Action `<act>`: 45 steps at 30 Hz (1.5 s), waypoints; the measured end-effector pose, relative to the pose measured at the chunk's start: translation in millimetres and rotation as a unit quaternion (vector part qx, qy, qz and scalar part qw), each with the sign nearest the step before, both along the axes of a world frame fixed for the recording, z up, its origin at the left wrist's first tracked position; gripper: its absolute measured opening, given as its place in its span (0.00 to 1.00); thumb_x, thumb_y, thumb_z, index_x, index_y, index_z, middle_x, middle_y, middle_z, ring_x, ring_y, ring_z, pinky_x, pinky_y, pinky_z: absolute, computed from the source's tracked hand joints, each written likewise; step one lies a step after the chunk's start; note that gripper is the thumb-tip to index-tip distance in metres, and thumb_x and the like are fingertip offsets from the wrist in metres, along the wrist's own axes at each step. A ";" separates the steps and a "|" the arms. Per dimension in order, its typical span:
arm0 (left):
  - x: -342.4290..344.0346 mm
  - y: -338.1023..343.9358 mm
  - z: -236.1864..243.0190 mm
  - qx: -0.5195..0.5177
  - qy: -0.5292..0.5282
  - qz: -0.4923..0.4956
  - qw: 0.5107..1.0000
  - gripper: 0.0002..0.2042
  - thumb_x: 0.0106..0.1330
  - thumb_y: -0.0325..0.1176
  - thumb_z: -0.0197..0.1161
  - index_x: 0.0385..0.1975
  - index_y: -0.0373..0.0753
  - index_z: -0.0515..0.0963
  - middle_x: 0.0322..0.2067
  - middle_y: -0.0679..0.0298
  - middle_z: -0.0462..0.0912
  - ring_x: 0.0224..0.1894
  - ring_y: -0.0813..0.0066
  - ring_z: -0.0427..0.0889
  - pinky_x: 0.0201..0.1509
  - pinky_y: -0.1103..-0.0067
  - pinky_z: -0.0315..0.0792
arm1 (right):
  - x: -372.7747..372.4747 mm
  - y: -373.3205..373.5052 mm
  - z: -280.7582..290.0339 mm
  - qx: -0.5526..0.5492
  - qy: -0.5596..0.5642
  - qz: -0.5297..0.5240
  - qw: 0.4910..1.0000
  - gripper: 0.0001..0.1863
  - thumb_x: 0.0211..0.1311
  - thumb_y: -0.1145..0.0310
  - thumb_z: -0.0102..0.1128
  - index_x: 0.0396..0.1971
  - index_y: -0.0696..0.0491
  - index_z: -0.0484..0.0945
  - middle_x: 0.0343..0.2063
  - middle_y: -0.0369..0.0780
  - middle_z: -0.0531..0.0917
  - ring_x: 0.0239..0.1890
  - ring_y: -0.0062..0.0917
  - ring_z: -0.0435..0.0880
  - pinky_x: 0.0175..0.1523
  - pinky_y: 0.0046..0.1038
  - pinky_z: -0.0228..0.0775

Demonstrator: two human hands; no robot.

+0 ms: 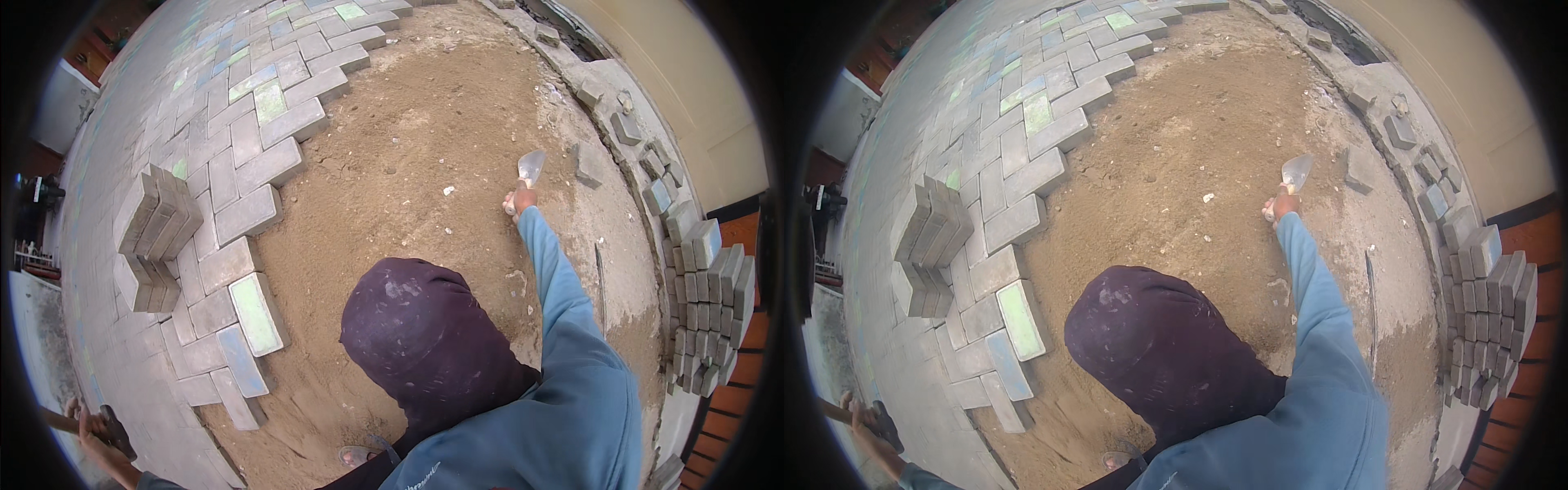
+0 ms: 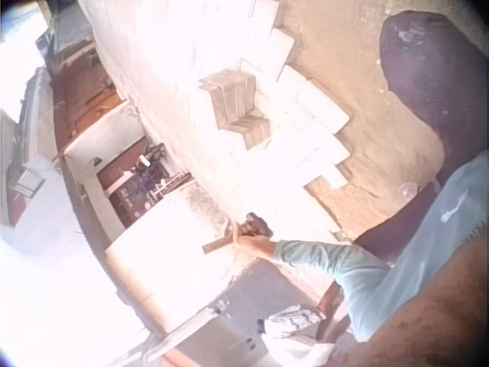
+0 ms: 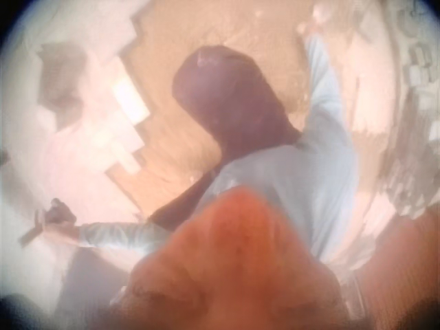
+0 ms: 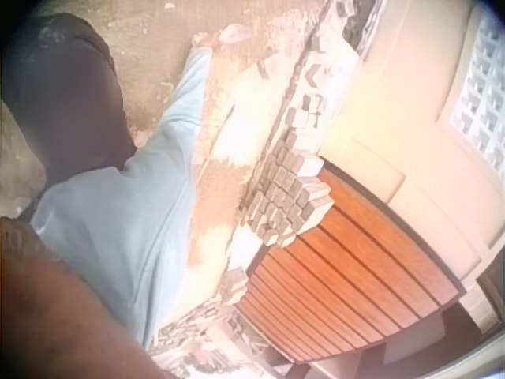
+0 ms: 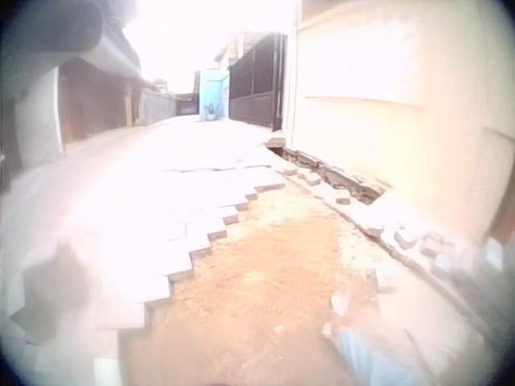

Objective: The person kneels on a prepared sand bed and lays rectangular pavers in a herringbone pattern. They use a trowel to level the sand, place pavers by hand, and tap them into place with a mallet. Another person occasionally walks by in the background.

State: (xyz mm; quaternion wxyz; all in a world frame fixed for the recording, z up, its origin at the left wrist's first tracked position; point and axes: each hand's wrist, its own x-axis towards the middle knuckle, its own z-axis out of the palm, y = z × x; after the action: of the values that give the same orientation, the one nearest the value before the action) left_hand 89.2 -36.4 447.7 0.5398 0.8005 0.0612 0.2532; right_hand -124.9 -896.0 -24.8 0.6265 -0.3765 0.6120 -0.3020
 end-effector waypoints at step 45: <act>-133.1 -173.2 -51.3 -0.048 0.109 0.093 0.989 0.16 0.64 0.27 0.62 0.52 0.36 0.72 0.21 0.73 0.61 0.22 0.82 0.59 0.32 0.82 0.64 | 247.2 113.9 110.1 -0.462 0.243 0.822 0.228 0.29 0.74 0.40 0.47 0.66 0.42 0.69 0.50 0.47 0.85 0.52 0.46 0.85 0.54 0.46 0.76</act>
State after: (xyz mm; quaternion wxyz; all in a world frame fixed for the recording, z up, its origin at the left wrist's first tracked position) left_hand -43.9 -209.6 396.4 0.5416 0.7874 0.2059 0.2103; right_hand 122.3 -782.0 85.3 0.0689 -0.9515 -0.1572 0.2551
